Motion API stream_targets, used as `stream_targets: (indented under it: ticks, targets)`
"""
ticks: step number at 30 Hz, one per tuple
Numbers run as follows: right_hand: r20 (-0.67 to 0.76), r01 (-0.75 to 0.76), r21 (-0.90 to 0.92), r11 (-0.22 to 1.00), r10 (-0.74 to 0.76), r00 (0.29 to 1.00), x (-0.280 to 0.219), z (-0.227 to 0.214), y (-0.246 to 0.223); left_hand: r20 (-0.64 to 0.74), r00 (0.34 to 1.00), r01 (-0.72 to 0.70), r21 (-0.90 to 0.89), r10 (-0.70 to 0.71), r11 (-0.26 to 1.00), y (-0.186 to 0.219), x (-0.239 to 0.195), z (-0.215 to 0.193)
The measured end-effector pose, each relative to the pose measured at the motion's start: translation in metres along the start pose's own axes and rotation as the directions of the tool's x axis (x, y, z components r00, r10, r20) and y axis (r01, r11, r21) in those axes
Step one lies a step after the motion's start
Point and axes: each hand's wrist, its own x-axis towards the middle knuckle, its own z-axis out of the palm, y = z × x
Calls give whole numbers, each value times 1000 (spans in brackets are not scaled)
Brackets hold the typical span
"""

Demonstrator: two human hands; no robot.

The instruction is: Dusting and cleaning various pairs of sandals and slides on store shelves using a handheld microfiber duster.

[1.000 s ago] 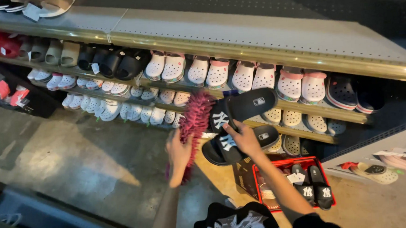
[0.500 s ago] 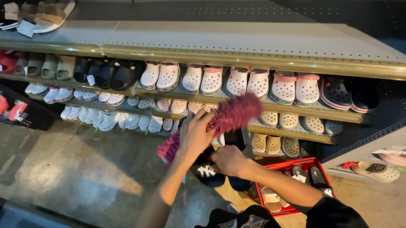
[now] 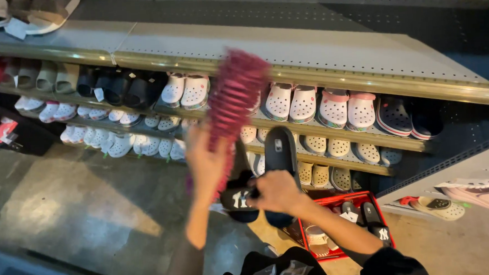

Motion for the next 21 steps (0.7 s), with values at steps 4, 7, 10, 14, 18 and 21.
stream_targets:
  ticks: [4,7,10,14,18,21]
  targets:
    - [-11,-12,614,789,23,1000,62,83,116,124,932,341,-623,-342,704,-64,8,-15]
    - [-339,360,913,194,-133,931,104,217,215,206,873,448,-698,-442,558,-77,-9,-6]
    - [-326,339,921,191,-97,940,103,218,201,236,864,484,-629,-444,608,-76,-39,20]
    - [-329,327,925,195,-21,944,94,208,192,451,795,606,-588,-405,535,-26,-74,36]
    - [-343,325,923,205,57,938,92,195,190,362,923,359,-694,-128,624,40,-87,17]
    - [-348,320,922,218,104,932,84,174,183,401,839,543,-576,-368,611,-11,-95,38]
